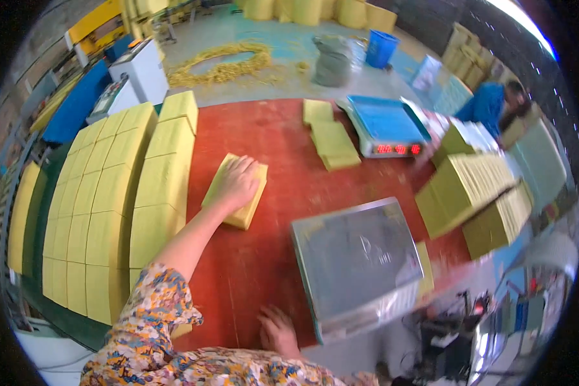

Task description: Weigh stacks of paper on a digital scale and move them to a conveyor belt.

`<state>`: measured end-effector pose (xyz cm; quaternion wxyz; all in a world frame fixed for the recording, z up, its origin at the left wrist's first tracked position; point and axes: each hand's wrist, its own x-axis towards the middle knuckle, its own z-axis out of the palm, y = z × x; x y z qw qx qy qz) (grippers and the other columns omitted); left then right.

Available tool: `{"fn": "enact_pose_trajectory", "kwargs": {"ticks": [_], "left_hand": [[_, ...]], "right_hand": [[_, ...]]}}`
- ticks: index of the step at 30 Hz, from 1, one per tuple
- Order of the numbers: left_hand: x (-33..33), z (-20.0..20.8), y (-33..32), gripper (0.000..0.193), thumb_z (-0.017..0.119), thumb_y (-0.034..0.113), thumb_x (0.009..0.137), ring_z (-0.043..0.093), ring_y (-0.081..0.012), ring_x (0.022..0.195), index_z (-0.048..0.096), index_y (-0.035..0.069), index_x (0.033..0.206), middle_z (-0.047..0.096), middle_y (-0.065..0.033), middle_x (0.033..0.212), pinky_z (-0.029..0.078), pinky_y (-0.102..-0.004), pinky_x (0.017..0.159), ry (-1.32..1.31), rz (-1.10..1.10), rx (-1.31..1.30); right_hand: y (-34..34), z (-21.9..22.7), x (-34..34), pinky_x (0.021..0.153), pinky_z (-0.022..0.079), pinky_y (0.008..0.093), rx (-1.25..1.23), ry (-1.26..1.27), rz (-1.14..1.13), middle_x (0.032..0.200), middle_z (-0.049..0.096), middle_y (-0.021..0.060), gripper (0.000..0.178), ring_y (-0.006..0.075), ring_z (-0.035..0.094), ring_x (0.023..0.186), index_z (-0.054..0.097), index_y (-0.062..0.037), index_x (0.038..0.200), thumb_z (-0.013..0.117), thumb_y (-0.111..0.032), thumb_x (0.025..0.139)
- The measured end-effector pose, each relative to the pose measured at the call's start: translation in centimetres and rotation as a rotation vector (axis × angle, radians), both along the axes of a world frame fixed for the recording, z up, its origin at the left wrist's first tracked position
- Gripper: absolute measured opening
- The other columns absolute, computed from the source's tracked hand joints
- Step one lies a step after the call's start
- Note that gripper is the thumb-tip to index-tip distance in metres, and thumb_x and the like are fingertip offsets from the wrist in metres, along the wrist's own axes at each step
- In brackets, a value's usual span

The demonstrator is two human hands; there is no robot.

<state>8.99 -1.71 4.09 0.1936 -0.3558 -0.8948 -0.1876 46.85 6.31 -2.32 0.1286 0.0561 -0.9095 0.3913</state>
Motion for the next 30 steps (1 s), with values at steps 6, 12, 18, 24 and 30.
{"fn": "enact_pose_trajectory", "kwargs": {"ticks": [6,12,18,24,30], "left_hand": [[20.1,3.1,-1.7,0.055,0.059,0.022,0.087,0.039,-0.0357,0.137,0.049,-0.004,0.134,0.048,-0.0205,0.140,0.027,-0.0497,0.115,-0.119,-0.171,-0.152],[32.3,6.9,-4.5,0.063,0.065,0.020,0.083,0.037,-0.0362,0.139,0.045,-0.002,0.139,0.045,-0.0204,0.144,0.025,-0.0508,0.116,-0.173,-0.197,-0.267],[35.3,3.0,-7.3,0.056,0.057,0.024,0.093,0.049,-0.0407,0.123,0.042,-0.003,0.140,0.051,-0.0251,0.135,0.040,-0.0470,0.102,-0.381,0.435,0.139],[35.2,1.9,-6.2,0.050,0.056,0.027,0.093,0.053,-0.0382,0.110,0.046,0.000,0.133,0.056,-0.0204,0.120,0.042,-0.0482,0.093,-0.134,0.367,-0.002],[38.0,2.2,-7.8,0.051,0.058,0.027,0.091,0.054,-0.0362,0.111,0.047,0.002,0.134,0.056,-0.0180,0.122,0.042,-0.0467,0.094,-0.195,0.141,-0.063]], "right_hand": [[1.3,-0.5,0.8,0.095,0.048,0.0453,-0.292,0.088,0.049,0.117,0.064,0.0166,0.032,0.0385,0.059,0.110,0.065,-0.0028,0.105,0.065,0.003,0.074],[2.7,-0.2,7.6,0.085,0.053,0.0400,-0.588,-0.111,0.234,0.103,0.068,0.0171,0.027,0.0344,0.066,0.098,0.065,-0.0025,0.108,0.061,0.002,0.082],[4.5,-1.6,11.7,0.084,0.054,0.0340,-0.737,-0.484,0.232,0.100,0.072,0.0139,0.022,0.0221,0.070,0.096,0.065,-0.0001,0.110,0.060,-0.005,0.090],[5.4,-3.0,11.7,0.084,0.053,0.0339,-1.139,-0.850,0.179,0.109,0.068,0.0131,0.032,0.0225,0.066,0.099,0.057,0.0019,0.123,0.056,-0.011,0.094],[3.9,-4.9,11.5,0.094,0.050,0.0386,-1.609,-0.902,0.065,0.126,0.059,0.0123,0.041,0.0265,0.061,0.111,0.049,0.0006,0.132,0.055,-0.009,0.093]]}}
